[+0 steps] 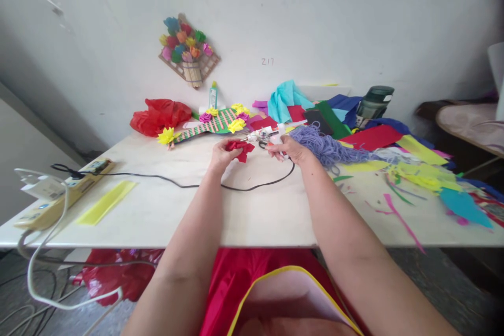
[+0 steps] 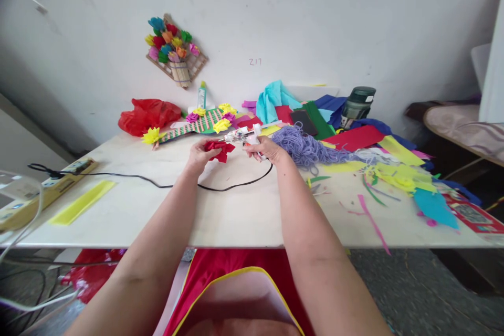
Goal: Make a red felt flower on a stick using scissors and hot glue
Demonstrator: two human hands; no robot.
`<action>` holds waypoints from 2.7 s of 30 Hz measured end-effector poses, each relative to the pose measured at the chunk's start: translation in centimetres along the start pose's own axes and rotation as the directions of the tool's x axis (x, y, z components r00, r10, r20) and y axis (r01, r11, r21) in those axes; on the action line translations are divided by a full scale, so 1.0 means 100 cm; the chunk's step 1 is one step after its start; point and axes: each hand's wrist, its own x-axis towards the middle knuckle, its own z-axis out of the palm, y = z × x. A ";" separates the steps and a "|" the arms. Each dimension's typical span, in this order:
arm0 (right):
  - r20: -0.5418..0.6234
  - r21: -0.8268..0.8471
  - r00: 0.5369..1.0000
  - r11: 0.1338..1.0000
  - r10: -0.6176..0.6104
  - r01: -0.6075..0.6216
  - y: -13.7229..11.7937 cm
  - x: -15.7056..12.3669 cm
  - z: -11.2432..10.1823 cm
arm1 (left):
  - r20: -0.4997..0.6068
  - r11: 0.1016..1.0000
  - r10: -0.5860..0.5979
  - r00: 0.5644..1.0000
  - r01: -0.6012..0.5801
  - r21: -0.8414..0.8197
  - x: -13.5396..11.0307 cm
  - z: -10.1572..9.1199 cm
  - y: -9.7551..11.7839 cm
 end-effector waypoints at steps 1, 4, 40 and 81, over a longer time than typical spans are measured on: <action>-0.004 -0.010 1.000 1.000 0.002 -0.002 -0.001 0.000 0.000 | 0.005 1.000 -0.006 1.000 0.006 -0.010 0.000 0.000 0.000; -0.017 -0.039 1.000 0.999 0.013 -0.013 -0.004 -0.001 0.002 | 0.011 0.999 -0.023 1.000 0.023 -0.034 0.000 -0.001 0.000; -0.098 -0.111 0.995 0.994 0.004 -0.015 -0.002 0.011 0.010 | -0.004 0.994 -0.033 0.999 0.032 -0.101 0.004 0.000 0.000; -0.244 -0.417 0.952 0.907 -0.183 0.067 -0.007 0.014 0.018 | -0.077 0.988 -0.033 0.997 0.021 -0.151 0.005 0.001 0.001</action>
